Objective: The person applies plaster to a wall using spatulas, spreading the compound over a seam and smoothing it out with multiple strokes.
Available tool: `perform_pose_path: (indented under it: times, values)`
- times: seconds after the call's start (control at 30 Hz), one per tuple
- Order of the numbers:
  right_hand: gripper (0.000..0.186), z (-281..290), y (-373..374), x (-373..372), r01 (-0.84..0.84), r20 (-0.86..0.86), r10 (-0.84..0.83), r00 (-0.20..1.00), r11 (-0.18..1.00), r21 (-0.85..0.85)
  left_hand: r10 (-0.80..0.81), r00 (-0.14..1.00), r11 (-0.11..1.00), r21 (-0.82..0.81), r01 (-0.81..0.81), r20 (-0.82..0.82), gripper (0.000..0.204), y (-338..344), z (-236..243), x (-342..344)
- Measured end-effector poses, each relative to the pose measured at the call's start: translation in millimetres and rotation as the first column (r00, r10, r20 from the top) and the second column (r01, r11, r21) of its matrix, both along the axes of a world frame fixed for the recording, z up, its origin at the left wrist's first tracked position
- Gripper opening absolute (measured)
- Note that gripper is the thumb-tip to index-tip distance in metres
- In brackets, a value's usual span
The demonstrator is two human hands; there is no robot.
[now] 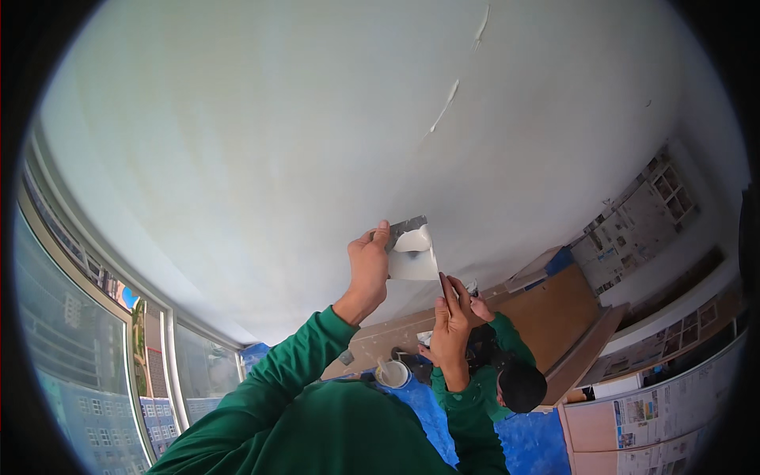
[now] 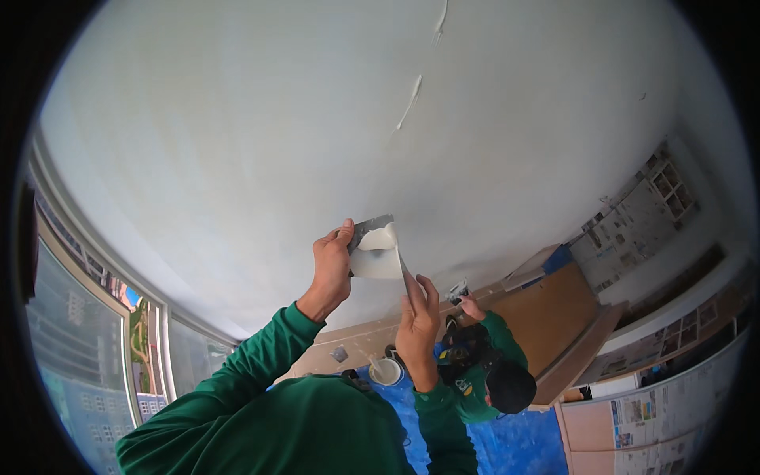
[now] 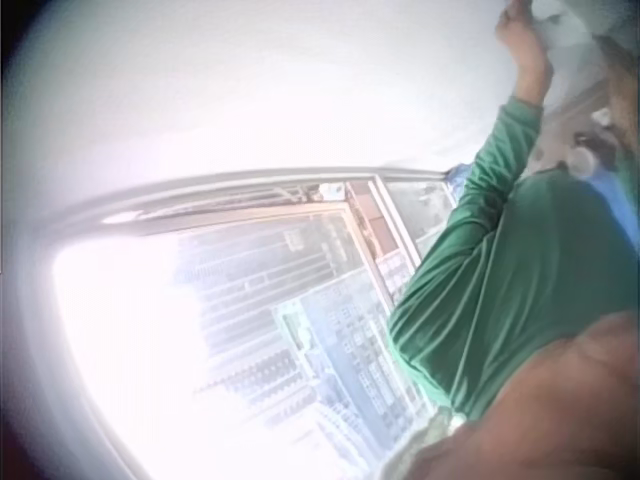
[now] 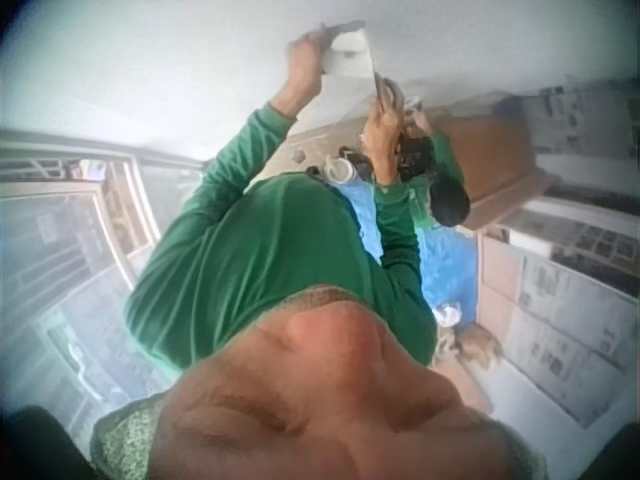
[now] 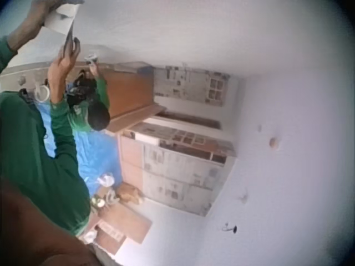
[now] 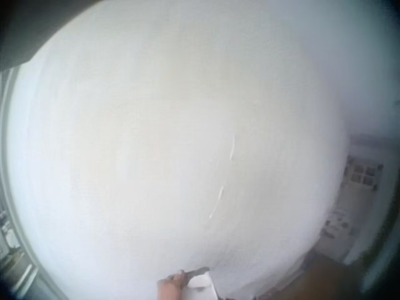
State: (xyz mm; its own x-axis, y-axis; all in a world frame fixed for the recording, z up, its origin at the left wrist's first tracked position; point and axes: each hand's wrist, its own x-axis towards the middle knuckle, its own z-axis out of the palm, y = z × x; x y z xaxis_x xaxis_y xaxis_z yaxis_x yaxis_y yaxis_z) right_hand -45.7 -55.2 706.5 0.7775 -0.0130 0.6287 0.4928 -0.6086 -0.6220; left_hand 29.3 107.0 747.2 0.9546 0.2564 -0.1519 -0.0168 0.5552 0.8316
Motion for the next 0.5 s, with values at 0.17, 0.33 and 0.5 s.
perform_pose_path:
  times: [0.17,0.33,0.5]
  values:
    - [0.033,-25,-43,-1,-0.172,-0.189,0.145,0.971,0.976,-0.131,-0.013,1.0,0.973,-0.229,0.011,-0.01,0.036,13,-30,10]
    - [0.03,-37,-57,27,0.076,-0.297,0.38,0.876,0.498,0.864,0.039,0.992,0.978,-0.21,-0.012,0.124,0.04,6,-25,-6]
    - [0.034,-18,-15,41,0.128,-0.069,0.45,0.89,-0.103,0.986,-0.029,0.978,0.947,-0.308,0.094,0.208,0.038,-33,-17,-11]
